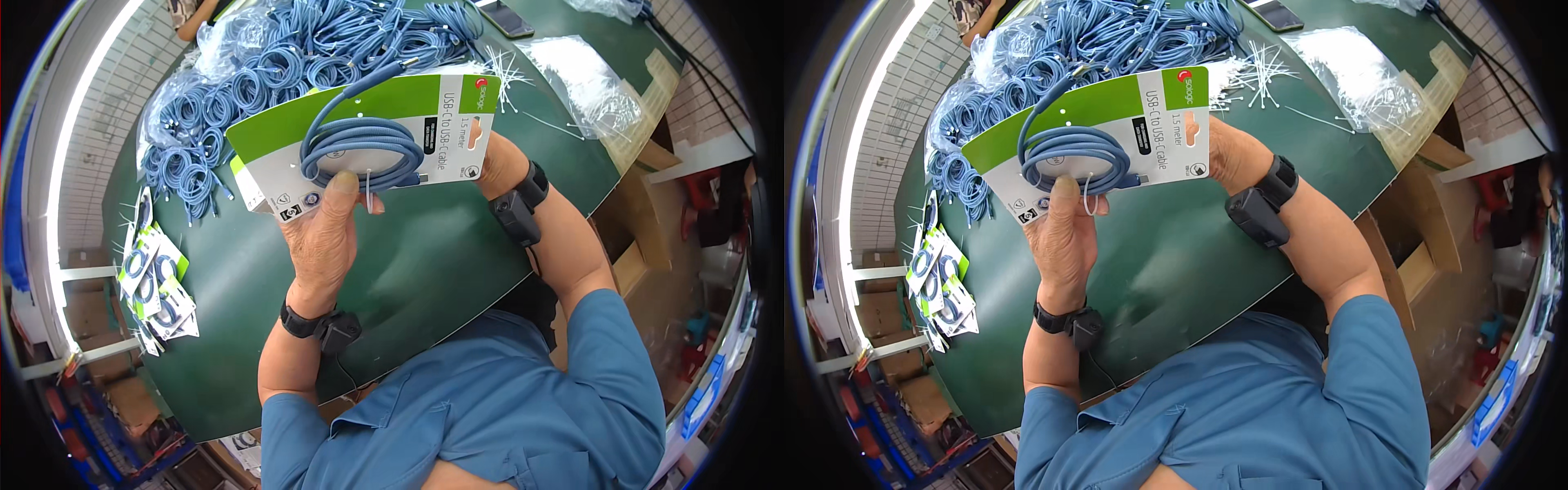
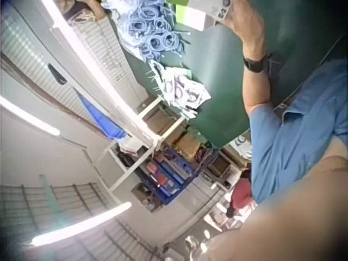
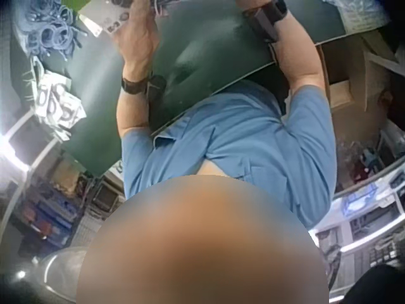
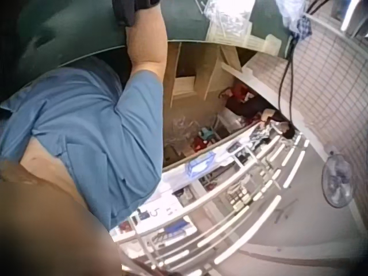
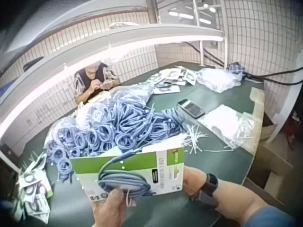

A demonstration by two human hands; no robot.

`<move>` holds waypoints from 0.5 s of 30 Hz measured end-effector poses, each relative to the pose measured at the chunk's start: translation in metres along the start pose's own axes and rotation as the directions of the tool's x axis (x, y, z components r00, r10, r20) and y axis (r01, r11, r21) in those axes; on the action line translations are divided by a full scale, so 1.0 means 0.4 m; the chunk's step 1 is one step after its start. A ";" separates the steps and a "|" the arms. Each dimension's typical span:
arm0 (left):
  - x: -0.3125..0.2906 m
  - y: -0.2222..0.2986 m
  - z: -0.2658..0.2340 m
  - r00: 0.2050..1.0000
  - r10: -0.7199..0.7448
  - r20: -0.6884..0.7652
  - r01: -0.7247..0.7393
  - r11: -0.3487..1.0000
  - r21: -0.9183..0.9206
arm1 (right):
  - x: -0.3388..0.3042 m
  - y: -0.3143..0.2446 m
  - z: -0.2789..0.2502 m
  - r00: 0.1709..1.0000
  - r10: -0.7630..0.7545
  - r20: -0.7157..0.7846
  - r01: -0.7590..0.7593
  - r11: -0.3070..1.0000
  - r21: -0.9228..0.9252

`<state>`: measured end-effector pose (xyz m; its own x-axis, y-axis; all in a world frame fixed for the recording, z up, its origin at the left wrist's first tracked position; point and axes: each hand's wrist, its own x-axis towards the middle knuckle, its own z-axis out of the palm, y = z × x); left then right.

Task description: Coiling blue USB cables and placing them into product packaging.

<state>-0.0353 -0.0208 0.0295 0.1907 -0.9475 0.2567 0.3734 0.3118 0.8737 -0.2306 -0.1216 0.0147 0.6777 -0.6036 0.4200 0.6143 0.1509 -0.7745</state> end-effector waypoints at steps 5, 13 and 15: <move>-0.001 -0.008 -0.002 1.000 0.021 0.008 -0.021 0.999 0.032 | 0.038 0.001 -0.041 0.995 -0.039 0.087 0.062 0.959 -0.278; -0.012 -0.005 -0.005 0.997 -0.055 0.056 0.053 0.998 0.045 | 0.100 0.020 -0.062 0.967 0.022 0.252 0.146 0.765 -0.627; -0.010 -0.006 0.000 0.997 -0.074 0.039 0.073 0.997 0.018 | 0.089 0.071 -0.026 0.895 -0.429 0.126 0.422 0.715 -0.557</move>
<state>-0.0368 -0.0180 0.0262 0.1275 -0.9700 0.2072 0.3701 0.2404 0.8974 -0.1934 -0.1470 0.0027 0.3936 -0.5060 0.7675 0.4998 -0.5829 -0.6406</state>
